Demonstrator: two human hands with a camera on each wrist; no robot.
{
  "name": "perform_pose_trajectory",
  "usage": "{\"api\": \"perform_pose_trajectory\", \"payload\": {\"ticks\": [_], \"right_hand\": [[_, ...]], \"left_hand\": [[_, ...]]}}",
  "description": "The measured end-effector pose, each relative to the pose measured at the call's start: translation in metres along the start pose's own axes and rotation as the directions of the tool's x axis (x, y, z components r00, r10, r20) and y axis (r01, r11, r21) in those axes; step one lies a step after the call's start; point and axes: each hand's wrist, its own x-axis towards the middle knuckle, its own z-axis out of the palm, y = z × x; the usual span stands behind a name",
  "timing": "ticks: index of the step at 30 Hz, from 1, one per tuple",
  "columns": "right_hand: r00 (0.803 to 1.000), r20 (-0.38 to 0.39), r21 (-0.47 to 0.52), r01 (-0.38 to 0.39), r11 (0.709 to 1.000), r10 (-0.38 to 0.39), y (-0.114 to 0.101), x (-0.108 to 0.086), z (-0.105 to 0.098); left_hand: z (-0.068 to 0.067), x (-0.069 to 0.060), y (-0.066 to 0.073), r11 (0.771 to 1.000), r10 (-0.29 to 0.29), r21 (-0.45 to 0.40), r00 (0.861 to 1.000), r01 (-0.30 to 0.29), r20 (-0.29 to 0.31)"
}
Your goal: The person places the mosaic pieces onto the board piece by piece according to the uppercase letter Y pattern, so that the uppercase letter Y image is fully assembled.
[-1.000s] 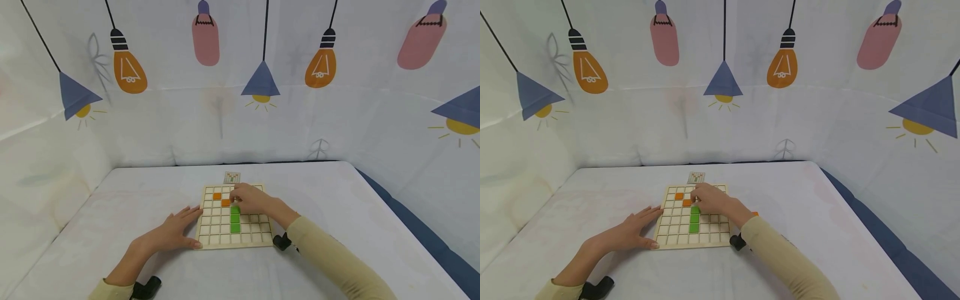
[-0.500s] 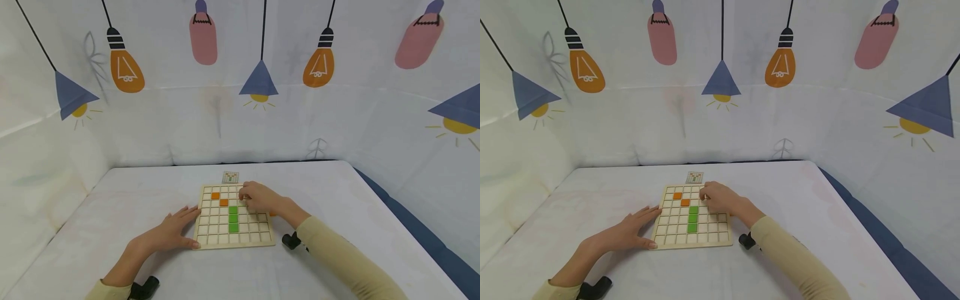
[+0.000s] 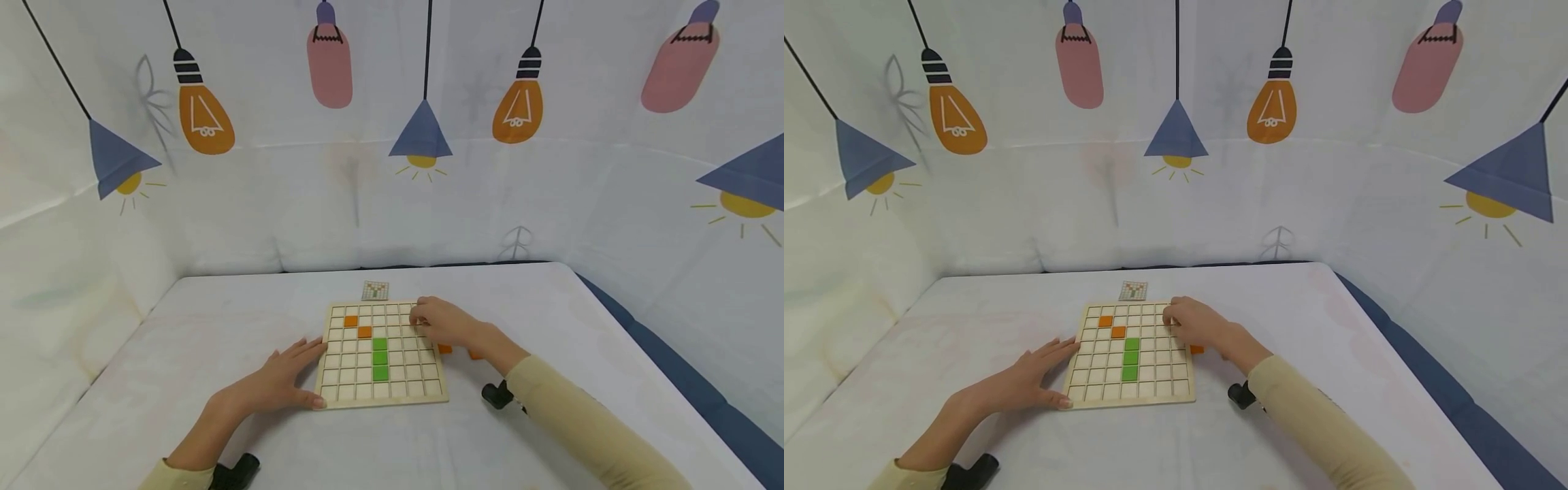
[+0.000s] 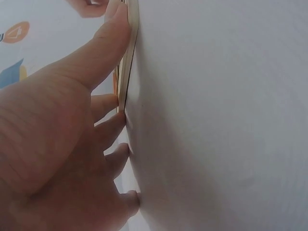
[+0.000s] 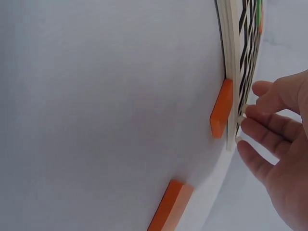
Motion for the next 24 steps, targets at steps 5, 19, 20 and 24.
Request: {"api": "perform_pose_trajectory", "payload": {"ticks": [5,19,20,24], "right_hand": [[1.000,-0.008,-0.002,-0.011,1.000,0.011,0.009,-0.007,-0.001],[1.000,0.004,-0.013,-0.016,1.000,0.016,0.014,-0.030,-0.005],[1.000,0.003,-0.019,-0.018,1.000,0.018,0.014,-0.032,-0.005],[1.000,0.004,-0.026,-0.017,1.000,0.017,0.015,-0.037,-0.004]], "left_hand": [[0.001,0.001,0.000,1.000,0.003,0.000,1.000,-0.003,0.000],[0.002,0.001,0.000,1.000,-0.011,-0.003,1.000,0.011,0.003],[0.002,0.001,0.000,1.000,-0.012,-0.006,1.000,0.012,0.003],[0.002,0.001,0.000,1.000,-0.014,-0.013,1.000,0.014,0.005]]}}
